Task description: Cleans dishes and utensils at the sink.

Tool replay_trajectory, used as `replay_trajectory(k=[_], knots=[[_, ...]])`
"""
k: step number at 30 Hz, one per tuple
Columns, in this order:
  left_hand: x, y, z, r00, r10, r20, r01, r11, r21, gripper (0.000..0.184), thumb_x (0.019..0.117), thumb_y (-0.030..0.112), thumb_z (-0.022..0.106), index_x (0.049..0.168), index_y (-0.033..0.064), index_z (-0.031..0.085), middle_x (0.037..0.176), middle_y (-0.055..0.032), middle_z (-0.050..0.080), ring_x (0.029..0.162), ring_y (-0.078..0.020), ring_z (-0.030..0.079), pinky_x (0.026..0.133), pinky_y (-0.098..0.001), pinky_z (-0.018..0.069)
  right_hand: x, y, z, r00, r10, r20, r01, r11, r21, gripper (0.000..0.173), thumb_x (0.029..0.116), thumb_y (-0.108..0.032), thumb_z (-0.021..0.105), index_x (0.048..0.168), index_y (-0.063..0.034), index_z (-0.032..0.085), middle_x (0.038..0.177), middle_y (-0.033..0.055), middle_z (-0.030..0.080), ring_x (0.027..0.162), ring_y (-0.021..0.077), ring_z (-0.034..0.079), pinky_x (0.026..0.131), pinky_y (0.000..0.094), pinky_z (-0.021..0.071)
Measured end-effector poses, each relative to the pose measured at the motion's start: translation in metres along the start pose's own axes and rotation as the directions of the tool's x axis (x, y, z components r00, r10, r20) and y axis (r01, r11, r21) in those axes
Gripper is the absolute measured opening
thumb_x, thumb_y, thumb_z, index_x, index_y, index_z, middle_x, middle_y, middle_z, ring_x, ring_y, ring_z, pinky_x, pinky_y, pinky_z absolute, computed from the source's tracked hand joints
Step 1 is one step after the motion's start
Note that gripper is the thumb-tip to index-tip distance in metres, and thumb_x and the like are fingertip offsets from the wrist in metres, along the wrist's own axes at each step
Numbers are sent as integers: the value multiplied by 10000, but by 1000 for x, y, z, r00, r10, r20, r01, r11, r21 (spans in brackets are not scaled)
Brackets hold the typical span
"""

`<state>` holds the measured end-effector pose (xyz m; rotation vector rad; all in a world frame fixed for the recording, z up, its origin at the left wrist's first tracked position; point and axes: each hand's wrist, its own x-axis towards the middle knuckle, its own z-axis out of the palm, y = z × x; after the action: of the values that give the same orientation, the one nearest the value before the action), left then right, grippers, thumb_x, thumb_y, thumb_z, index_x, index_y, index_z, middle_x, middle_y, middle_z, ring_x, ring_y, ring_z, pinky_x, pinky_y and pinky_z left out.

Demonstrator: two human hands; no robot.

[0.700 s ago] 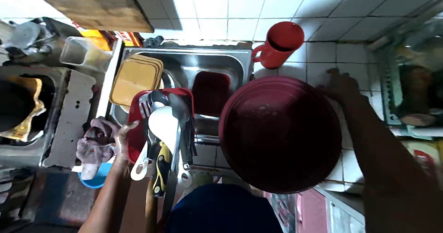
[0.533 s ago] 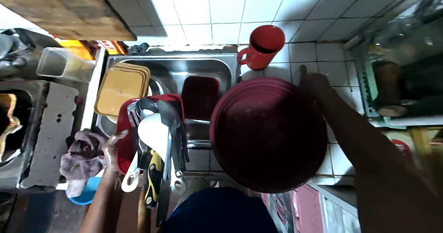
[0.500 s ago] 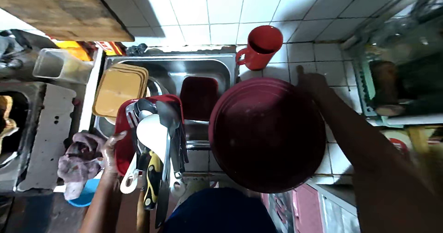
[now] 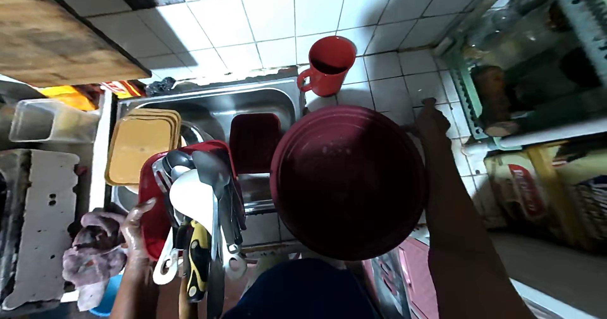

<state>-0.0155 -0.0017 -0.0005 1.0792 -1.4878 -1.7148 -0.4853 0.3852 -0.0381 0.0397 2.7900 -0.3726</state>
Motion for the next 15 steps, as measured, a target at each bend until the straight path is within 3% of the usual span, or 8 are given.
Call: replay_trajectory(k=[4, 8, 11, 13, 15], knots=[[0, -2, 4, 1000, 8, 22, -8, 1000, 1, 360, 1013, 69, 305, 967, 205, 635, 865, 148, 731, 815, 62, 680, 752, -155, 578, -2, -6, 3, 1000, 8, -25, -7, 1000, 12, 914, 797, -27, 808, 1559, -41, 304, 1246, 403, 594, 1161, 605, 577, 919, 742, 434], [-2, -3, 11, 1000, 2, 21, -1, 1000, -11, 353, 1012, 57, 302, 968, 201, 622, 858, 155, 721, 812, 74, 671, 751, -144, 571, 8, 1, 7, 1000, 8, 24, -9, 998, 55, 886, 818, -120, 828, 1544, -42, 327, 1281, 384, 586, 1190, 584, 571, 933, 733, 439], [-2, 0, 14, 1000, -14, 16, 15, 1000, -18, 347, 1014, 54, 302, 953, 201, 610, 833, 160, 716, 787, 76, 669, 728, -144, 574, 10, 16, 0, 998, -49, 48, 42, 988, 149, 664, 880, -119, 787, 1429, 77, 471, 1313, 396, 561, 1216, 574, 555, 985, 723, 432], [-1, 0, 13, 999, -31, 31, 31, 999, -30, 361, 1018, 65, 304, 948, 199, 631, 841, 152, 721, 789, 64, 675, 730, -152, 578, -9, 20, -21, 996, -90, 6, 87, 973, 215, 527, 950, -153, 712, 1323, 165, 516, 1270, 404, 568, 1141, 556, 594, 962, 693, 468], [0, 1, 13, 998, -36, 46, 38, 999, -38, 377, 1017, 66, 287, 950, 203, 632, 841, 149, 726, 786, 64, 678, 726, -152, 580, -53, 18, -48, 985, -169, -12, 165, 941, 294, 429, 985, -161, 672, 1257, 147, 548, 1160, 357, 600, 945, 466, 644, 837, 632, 528]])
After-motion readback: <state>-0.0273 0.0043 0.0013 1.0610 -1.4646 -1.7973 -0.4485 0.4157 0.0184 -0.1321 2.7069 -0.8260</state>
